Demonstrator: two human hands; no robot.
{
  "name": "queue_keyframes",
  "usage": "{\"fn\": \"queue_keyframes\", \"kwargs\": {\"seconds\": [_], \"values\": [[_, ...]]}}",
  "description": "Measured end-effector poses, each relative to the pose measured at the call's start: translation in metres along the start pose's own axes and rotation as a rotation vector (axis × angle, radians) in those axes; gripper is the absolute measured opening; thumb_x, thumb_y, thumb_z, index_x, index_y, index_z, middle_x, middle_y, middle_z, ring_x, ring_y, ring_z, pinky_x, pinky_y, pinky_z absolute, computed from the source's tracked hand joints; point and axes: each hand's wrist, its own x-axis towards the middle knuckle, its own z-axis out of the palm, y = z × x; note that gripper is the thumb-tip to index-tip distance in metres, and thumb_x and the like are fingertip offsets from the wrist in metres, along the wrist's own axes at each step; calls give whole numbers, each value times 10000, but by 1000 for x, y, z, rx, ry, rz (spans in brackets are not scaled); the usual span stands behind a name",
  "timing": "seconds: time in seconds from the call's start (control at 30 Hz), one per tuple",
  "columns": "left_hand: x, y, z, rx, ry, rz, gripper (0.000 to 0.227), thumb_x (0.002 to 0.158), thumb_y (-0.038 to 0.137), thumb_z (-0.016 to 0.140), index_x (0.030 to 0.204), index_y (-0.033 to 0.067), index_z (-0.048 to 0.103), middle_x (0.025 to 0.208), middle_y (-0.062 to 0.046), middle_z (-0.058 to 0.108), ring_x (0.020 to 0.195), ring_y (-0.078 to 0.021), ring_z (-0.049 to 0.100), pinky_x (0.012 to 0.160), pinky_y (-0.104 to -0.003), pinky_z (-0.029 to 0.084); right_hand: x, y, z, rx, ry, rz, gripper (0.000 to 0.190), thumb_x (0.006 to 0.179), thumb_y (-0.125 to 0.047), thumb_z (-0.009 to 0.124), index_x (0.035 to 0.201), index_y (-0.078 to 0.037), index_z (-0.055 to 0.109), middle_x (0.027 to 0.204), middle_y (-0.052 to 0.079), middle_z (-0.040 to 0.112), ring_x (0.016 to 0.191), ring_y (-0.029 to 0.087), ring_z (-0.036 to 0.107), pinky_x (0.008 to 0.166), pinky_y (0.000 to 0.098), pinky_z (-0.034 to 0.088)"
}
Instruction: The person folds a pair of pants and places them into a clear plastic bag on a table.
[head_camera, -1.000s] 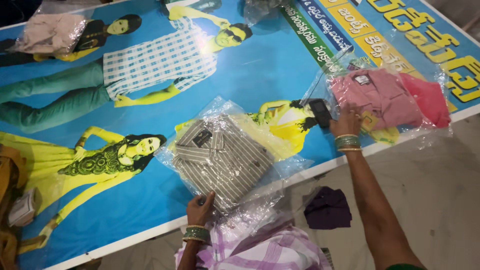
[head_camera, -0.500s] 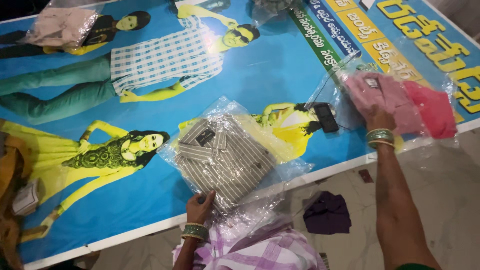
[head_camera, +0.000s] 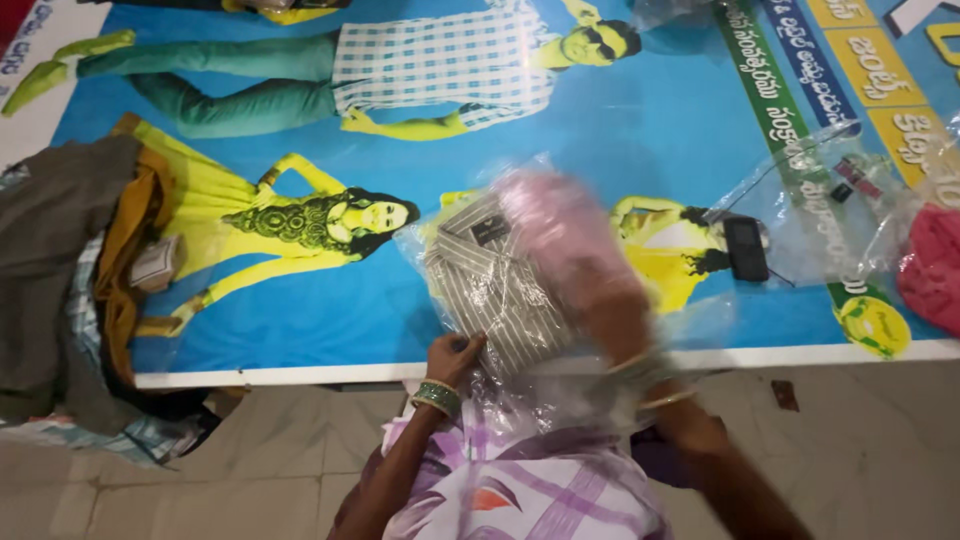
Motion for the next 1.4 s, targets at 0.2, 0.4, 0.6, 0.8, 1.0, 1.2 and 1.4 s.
{"fn": "queue_keyframes", "kwargs": {"seconds": [0.2, 0.4, 0.6, 0.8, 1.0, 1.2, 1.4], "values": [[20, -38, -5, 157, 61, -8, 527, 797, 451, 802, 662, -45, 684, 566, -130, 670, 503, -179, 638, 501, -386, 513, -21, -102, 78, -123, 213, -306, 414, 886, -145, 556, 1296, -125, 607, 1128, 102, 737, 904, 231, 725, 724, 403, 545], [23, -45, -3, 266, 81, 82, 558, 771, 485, 787, 620, -37, 661, 547, -176, 649, 474, -250, 638, 499, -408, 493, 50, -38, 5, 251, -3, 194, 196, 956, -396, 656, 1071, -270, 752, 579, 47, 652, 447, 218, 614, 418, 378, 488], [22, -30, -2, 259, 52, 86, 488, 782, 453, 790, 644, -9, 718, 576, -157, 696, 518, -250, 706, 537, -388, 550, 58, -83, -8, -81, -1, -15, 250, 1002, -349, 654, 1208, -223, 716, 586, 93, 630, 469, 233, 600, 441, 390, 456], [28, -50, -3, 317, -27, 262, 284, 844, 304, 718, 845, 26, 776, 747, -144, 759, 660, -246, 733, 600, -383, 571, -36, -159, 80, -49, -302, -172, 514, 893, -126, 540, 1403, -158, 590, 1063, 152, 714, 881, 297, 709, 708, 460, 549], [10, -69, -20, -93, -210, 159, 285, 892, 237, 662, 1002, -14, 740, 862, -111, 771, 764, -215, 722, 653, -409, 572, -30, -157, 43, 66, -264, -248, 584, 884, -412, 634, 1397, -158, 516, 1280, 178, 670, 1070, 358, 677, 845, 547, 523], [-4, -69, -31, -1007, -330, -114, 410, 1070, 409, 546, 1213, 42, 656, 1101, -99, 711, 1012, -255, 666, 915, -440, 542, -21, -90, -3, 191, -464, 149, 406, 913, -405, 683, 1285, -246, 657, 1147, 63, 757, 890, 303, 737, 793, 420, 568], [-26, -4, -23, -956, -136, -243, 569, 1004, 548, 340, 1334, 145, 570, 1173, -38, 684, 1059, -219, 641, 944, -418, 505, -33, 102, -8, -25, 156, 363, 357, 897, -287, 736, 1230, -161, 709, 1182, 126, 727, 1081, 355, 674, 905, 445, 535]]}}
